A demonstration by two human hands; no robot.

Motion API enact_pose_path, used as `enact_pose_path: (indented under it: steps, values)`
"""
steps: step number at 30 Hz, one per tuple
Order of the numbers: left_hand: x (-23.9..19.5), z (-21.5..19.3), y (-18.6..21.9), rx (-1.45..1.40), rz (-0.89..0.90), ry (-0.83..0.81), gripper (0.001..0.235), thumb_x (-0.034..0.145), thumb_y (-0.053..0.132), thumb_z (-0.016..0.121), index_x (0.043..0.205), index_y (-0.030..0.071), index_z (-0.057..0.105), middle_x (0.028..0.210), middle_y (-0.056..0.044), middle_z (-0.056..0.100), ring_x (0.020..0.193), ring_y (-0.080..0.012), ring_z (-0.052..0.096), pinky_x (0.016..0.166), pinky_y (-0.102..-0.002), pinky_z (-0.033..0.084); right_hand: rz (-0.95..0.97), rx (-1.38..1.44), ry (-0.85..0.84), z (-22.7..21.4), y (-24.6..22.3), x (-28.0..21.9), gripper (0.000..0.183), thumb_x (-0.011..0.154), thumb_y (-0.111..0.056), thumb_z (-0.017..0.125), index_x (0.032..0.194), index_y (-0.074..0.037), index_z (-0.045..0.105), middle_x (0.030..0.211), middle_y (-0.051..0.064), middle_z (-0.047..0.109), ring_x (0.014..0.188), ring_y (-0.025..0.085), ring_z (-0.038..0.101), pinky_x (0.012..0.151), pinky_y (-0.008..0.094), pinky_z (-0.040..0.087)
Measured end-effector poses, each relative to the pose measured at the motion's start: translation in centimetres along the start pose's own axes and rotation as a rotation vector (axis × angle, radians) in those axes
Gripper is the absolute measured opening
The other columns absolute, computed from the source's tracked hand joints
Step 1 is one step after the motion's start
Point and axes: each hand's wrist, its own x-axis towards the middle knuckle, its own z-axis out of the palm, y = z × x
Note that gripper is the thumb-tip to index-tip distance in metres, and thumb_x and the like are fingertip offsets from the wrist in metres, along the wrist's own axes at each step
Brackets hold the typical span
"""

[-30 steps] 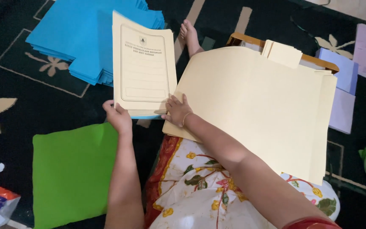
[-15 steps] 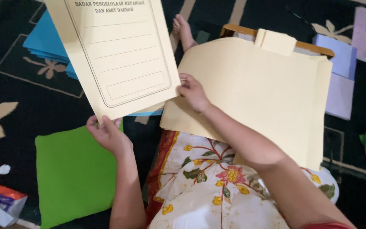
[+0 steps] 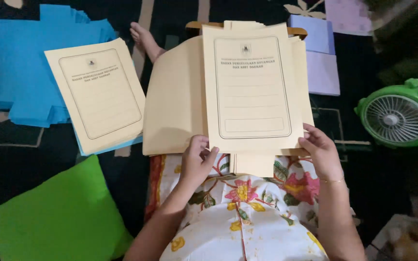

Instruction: The person is manually folding the flaps of paper folders over a wooden template and smoothing them down to create clean folds.

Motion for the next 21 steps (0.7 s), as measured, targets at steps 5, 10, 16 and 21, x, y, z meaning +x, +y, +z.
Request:
enact_pose_path:
  steps: [5, 10, 16, 21]
  values:
    - [1.1, 2.0, 0.0, 0.472, -0.006, -0.168, 0.035, 0.089, 0.034, 0.075, 0.106, 0.010, 0.057, 0.086, -0.010, 0.068, 0.070, -0.0299, 0.073, 0.059, -0.043, 0.058, 0.089, -0.072, 0.028, -1.4, 1.6, -0.1, 0.046, 0.093, 0.008, 0.065, 0.138, -0.001, 0.064, 0.101, 0.016, 0.068, 0.090, 0.025, 0.066, 0.082, 0.040, 0.060]
    - [0.8, 2.3, 0.8, 0.651, 0.111, -0.122, 0.057, 0.087, 0.027, 0.072, 0.132, -0.002, 0.052, 0.115, -0.020, 0.056, 0.095, -0.0419, 0.070, 0.072, -0.049, 0.062, 0.093, -0.021, 0.011, -1.4, 2.1, -0.1, 0.046, 0.090, 0.008, 0.068, 0.135, -0.001, 0.065, 0.089, 0.013, 0.064, 0.081, 0.022, 0.064, 0.076, 0.039, 0.061]
    - [0.5, 3.1, 0.3, 0.800, 0.247, -0.186, 0.045, 0.096, 0.031, 0.065, 0.128, -0.001, 0.065, 0.120, -0.017, 0.061, 0.111, -0.0364, 0.064, 0.086, -0.044, 0.058, 0.081, 0.060, -0.031, -1.4, 2.7, -0.3, 0.048, 0.085, 0.009, 0.071, 0.132, -0.003, 0.064, 0.083, 0.004, 0.059, 0.076, 0.014, 0.063, 0.072, 0.029, 0.061]
    - [0.5, 4.6, -0.1, 1.036, 0.268, -0.214, 0.081, 0.083, 0.067, 0.063, 0.123, -0.004, 0.065, 0.103, -0.015, 0.060, 0.095, -0.0336, 0.065, 0.073, -0.043, 0.058, 0.064, -0.005, -0.012, -0.1, 2.1, -0.4, 0.050, 0.083, -0.005, 0.083, 0.128, -0.002, 0.061, 0.086, 0.008, 0.060, 0.077, 0.017, 0.064, 0.072, 0.031, 0.060]
